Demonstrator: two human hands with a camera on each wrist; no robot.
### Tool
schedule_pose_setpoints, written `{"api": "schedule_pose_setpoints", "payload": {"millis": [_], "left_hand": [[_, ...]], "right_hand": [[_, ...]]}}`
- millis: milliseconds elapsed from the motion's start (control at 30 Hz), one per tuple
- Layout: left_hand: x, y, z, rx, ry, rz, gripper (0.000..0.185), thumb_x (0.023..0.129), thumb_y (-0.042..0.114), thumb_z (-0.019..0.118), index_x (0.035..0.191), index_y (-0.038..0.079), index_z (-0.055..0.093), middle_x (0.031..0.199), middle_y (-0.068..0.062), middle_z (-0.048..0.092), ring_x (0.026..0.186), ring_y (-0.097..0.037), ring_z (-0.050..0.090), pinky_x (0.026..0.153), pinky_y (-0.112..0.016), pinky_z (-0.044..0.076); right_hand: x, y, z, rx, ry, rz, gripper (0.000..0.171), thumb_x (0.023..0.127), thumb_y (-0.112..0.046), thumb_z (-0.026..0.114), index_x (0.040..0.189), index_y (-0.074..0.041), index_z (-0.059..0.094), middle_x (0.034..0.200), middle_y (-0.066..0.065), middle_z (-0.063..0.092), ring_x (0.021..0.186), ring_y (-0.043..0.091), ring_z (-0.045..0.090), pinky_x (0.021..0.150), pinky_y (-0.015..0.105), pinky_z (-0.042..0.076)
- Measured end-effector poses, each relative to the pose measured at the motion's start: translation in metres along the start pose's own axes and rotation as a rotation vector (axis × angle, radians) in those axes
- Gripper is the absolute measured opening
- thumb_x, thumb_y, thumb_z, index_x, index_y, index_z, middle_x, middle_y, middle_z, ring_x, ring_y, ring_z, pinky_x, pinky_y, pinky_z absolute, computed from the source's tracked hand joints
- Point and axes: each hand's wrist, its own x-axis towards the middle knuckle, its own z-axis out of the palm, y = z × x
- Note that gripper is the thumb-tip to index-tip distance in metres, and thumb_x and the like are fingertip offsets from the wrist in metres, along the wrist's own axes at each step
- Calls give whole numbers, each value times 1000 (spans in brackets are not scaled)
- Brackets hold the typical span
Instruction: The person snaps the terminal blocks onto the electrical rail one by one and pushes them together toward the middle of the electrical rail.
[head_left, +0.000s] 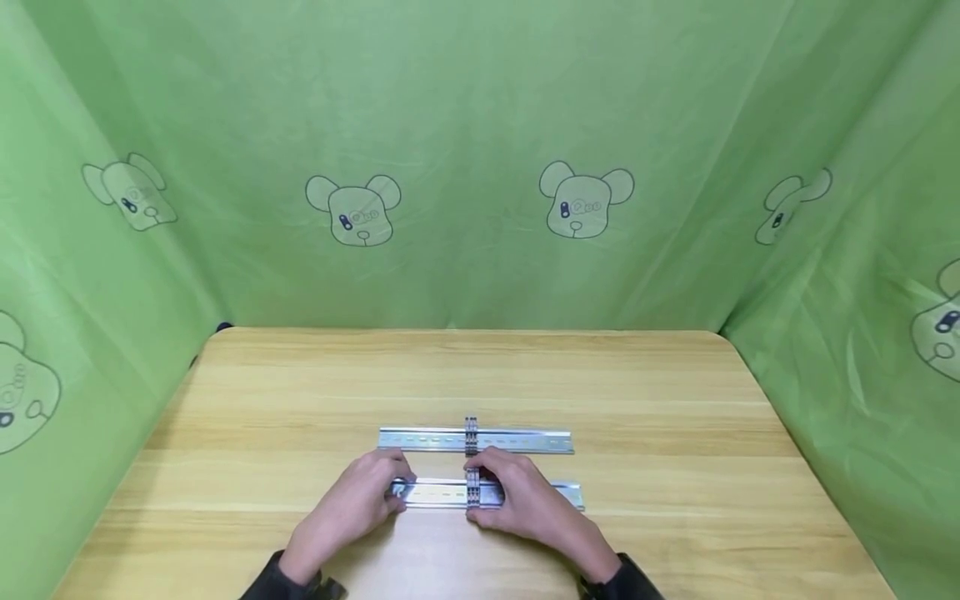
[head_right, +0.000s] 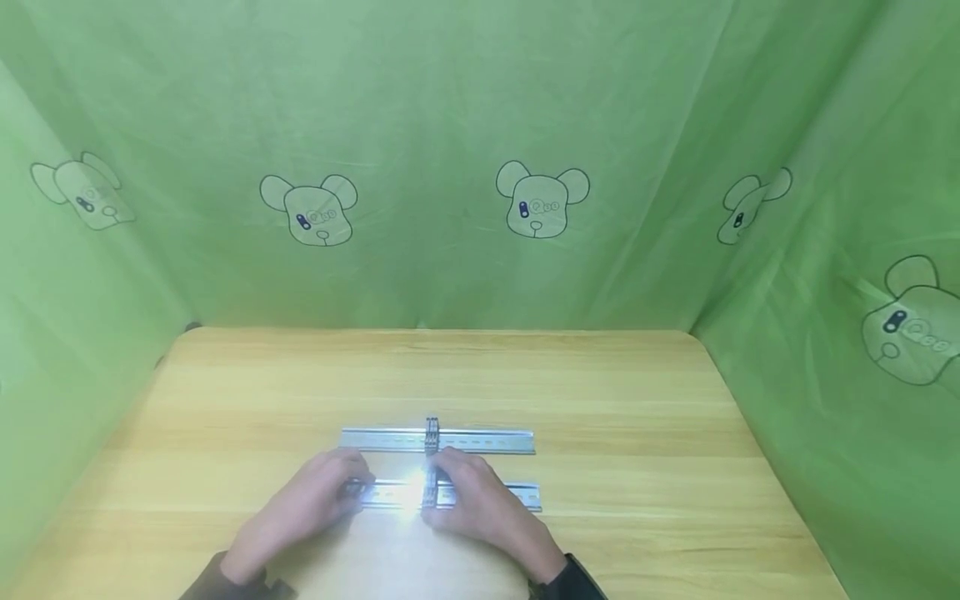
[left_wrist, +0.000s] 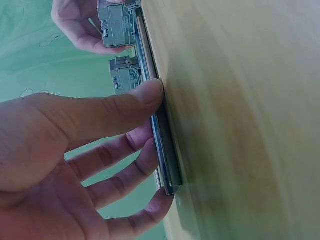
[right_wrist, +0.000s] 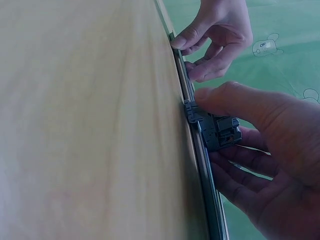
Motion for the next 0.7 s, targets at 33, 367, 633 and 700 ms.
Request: {"api": "schedule_pose_setpoints", "payload": {"millis": [33, 367, 633, 700], "left_hand": [[0, 0, 0, 1, 2, 0, 28, 69, 1, 90, 94, 5, 77, 97, -4, 71, 89, -23, 69, 81, -37, 62], [-1, -8, 0, -14, -18, 7, 32, 71, 8, 91, 100, 5, 77, 99, -2, 71, 91, -21, 68, 84, -39, 61], [-4, -26, -14, -112, -8, -38, 24, 91, 15, 77, 113, 4, 74, 108, -3, 70, 98, -20, 68, 89, -39, 61], [-3, -32, -20, -123, 30, -55, 25, 96, 16, 72, 118, 4, 72, 112, -6, 70, 101, -22, 68, 91, -41, 60]], "right_hand": [[0, 0, 0, 2, -4, 2, 55, 75, -21, 90, 122, -6, 67, 114, 4, 71, 104, 16, 68, 93, 34, 59], [0, 2, -1, 0, -50, 36, 66, 78, -34, 91, 132, -8, 64, 126, 4, 68, 115, 17, 64, 99, 39, 56], [-2, 0, -16, 70, -9, 64, 59, 83, -38, 86, 128, -5, 66, 119, 5, 70, 107, 20, 67, 95, 38, 58], [-2, 3, -28, 82, 33, 71, 51, 89, -34, 81, 126, -3, 66, 118, 7, 71, 105, 23, 68, 94, 39, 59]]}}
